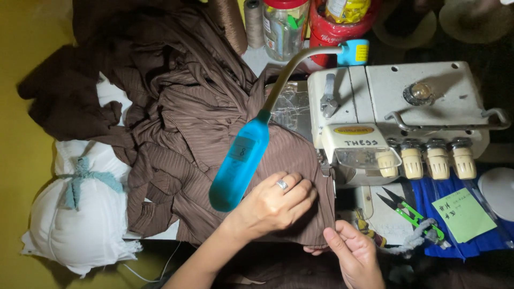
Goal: Handling and aligning brown ribbed fabric strips at a sewing workstation
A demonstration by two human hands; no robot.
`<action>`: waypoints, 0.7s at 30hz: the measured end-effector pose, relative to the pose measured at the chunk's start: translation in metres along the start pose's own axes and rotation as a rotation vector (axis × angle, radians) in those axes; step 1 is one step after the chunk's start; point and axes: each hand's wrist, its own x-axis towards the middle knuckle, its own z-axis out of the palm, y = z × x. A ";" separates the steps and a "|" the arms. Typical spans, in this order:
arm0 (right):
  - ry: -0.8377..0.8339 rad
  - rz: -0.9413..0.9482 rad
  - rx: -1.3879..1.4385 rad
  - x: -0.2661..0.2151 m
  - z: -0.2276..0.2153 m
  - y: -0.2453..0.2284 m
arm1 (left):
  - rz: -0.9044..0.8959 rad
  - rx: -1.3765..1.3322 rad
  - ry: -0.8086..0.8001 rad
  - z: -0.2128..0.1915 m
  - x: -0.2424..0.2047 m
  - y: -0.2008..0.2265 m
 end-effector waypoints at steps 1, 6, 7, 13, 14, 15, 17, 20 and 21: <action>0.014 0.010 -0.019 0.002 -0.002 0.000 | -0.023 -0.013 -0.013 0.002 0.000 -0.002; 0.125 0.035 -0.115 0.023 0.002 -0.008 | -0.068 -0.036 -0.010 0.009 0.004 -0.019; 0.117 -0.016 -0.176 0.027 0.006 -0.016 | -0.069 -0.029 -0.054 0.010 0.004 -0.023; 0.214 0.053 -0.088 0.045 0.005 -0.011 | -0.012 0.030 0.052 0.008 0.014 -0.039; 0.214 0.051 -0.088 0.046 0.000 -0.005 | -0.010 0.031 0.053 0.003 0.015 -0.029; 0.182 0.030 -0.062 0.048 -0.005 0.001 | -0.024 -0.081 0.087 -0.002 0.015 -0.019; 0.160 0.017 -0.035 0.048 -0.010 0.007 | -0.037 -0.205 0.116 -0.005 0.010 0.000; 0.174 0.045 0.044 0.053 -0.014 0.008 | -0.159 -0.247 -0.057 0.000 -0.004 0.016; 0.148 0.082 0.070 0.056 -0.018 0.011 | -0.157 -0.250 -0.043 0.001 -0.006 0.017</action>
